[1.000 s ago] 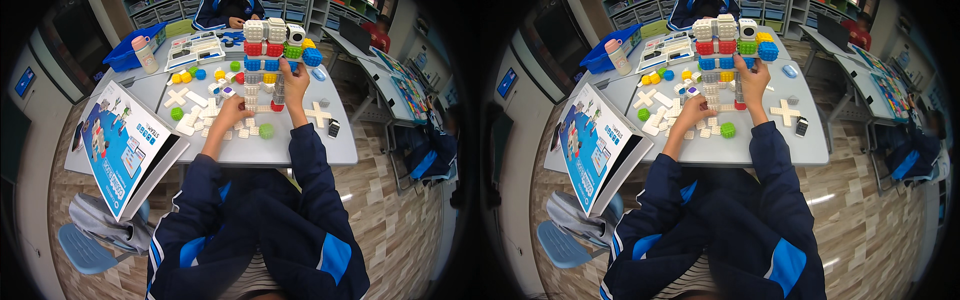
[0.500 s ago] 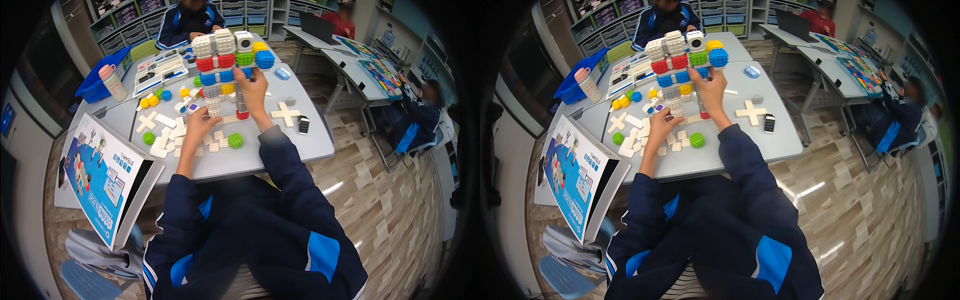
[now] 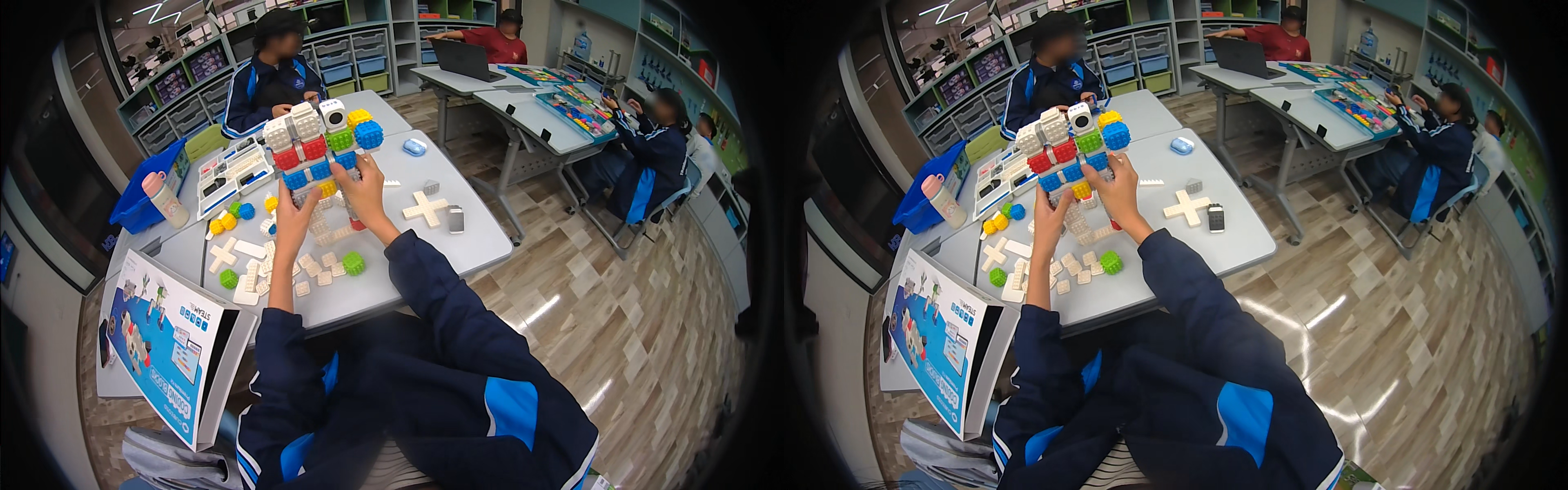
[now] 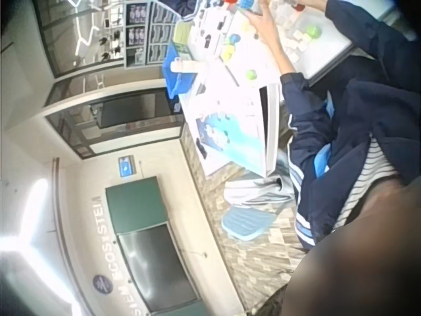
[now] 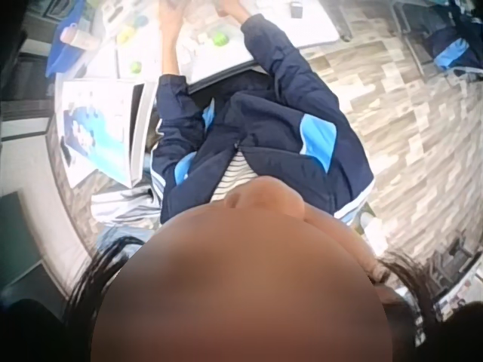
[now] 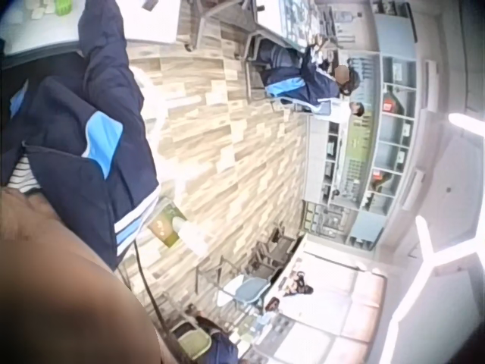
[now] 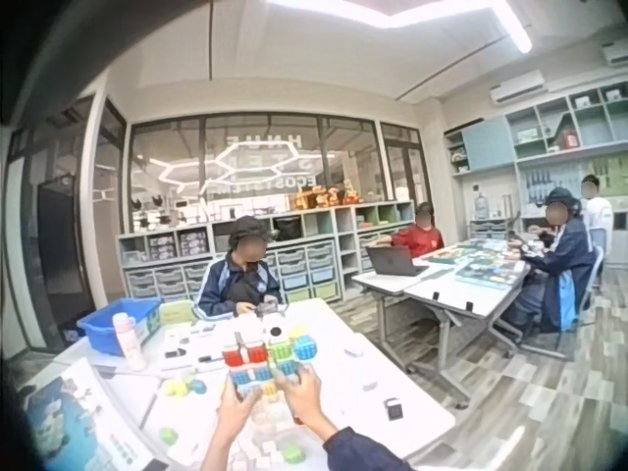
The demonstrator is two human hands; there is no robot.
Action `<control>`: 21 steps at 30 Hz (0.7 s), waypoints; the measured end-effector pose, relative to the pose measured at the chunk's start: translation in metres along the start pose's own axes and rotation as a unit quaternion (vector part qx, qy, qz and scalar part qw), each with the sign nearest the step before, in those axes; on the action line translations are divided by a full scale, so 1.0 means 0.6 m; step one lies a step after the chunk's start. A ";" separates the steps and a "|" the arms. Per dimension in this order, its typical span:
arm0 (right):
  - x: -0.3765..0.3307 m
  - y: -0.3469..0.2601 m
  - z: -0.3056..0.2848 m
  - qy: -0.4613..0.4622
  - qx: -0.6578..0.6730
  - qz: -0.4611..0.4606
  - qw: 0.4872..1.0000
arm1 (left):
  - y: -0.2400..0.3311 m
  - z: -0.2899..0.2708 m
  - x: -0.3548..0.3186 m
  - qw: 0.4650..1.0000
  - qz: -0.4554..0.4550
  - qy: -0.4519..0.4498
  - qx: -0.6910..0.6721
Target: The person assembles a multi-colored block structure on a table, picking up various pieces and stacking them into a tower. They occasionally consult a manual and adjust the placement of blocks to build a stable structure.
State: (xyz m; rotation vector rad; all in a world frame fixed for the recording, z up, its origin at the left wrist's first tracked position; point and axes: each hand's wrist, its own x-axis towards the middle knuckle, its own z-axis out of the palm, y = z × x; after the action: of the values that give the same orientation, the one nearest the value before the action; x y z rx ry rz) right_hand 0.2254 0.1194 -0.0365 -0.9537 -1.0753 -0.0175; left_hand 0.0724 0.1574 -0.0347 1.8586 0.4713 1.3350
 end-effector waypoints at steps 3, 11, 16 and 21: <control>-0.002 0.006 0.001 0.007 0.017 -0.009 1.000 | -0.005 0.023 0.000 0.997 -0.050 0.040 -0.044; -0.008 0.020 -0.001 -0.003 0.010 -0.001 1.000 | -0.035 0.022 -0.001 0.998 0.022 0.055 -0.029; -0.009 0.038 -0.012 -0.063 -0.034 0.017 0.997 | -0.018 0.010 -0.002 0.998 -0.051 -0.001 -0.025; -0.013 0.062 -0.030 -0.029 -0.010 0.015 0.999 | -0.006 0.006 -0.007 1.000 0.008 0.026 0.015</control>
State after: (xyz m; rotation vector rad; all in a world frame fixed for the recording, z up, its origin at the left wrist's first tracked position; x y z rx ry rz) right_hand 0.2510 0.1274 -0.0691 -0.9924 -1.1165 0.0245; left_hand 0.0744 0.1555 -0.0407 1.8585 0.5073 1.3969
